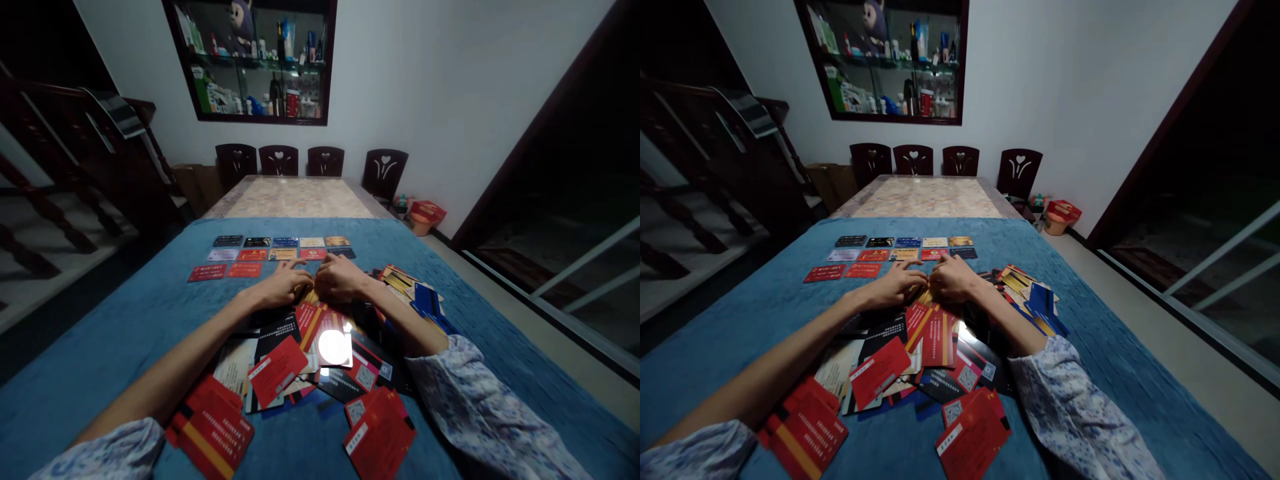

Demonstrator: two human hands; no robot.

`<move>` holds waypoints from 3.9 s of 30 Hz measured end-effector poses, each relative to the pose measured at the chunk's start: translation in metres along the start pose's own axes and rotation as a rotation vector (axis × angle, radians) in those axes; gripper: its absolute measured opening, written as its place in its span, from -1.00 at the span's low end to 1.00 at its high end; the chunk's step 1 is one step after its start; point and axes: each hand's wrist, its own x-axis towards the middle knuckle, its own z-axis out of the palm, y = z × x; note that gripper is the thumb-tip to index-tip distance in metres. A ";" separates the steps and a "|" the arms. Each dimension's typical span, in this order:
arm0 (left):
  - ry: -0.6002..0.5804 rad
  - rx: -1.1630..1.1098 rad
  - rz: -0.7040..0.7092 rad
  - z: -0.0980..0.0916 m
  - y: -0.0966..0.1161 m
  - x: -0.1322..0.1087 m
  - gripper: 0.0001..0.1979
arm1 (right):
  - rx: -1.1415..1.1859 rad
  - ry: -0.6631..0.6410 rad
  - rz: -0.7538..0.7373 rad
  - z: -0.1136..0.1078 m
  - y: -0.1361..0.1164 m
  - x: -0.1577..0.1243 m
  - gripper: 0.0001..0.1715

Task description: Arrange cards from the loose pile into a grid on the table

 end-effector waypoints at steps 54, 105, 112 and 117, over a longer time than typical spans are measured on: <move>0.235 0.018 -0.147 0.006 -0.029 -0.006 -0.66 | 0.016 0.280 0.162 0.012 -0.005 0.001 -0.72; 0.344 -0.181 -0.315 0.020 -0.012 -0.003 -0.56 | -0.003 0.171 0.233 0.002 -0.013 -0.004 -0.49; 0.280 -0.133 -0.331 0.017 -0.014 0.000 -0.55 | -0.023 0.100 0.241 -0.002 -0.008 -0.003 -0.44; 0.219 -0.074 -0.336 0.009 -0.014 0.006 -0.50 | -0.044 0.029 0.247 -0.010 -0.003 -0.002 -0.38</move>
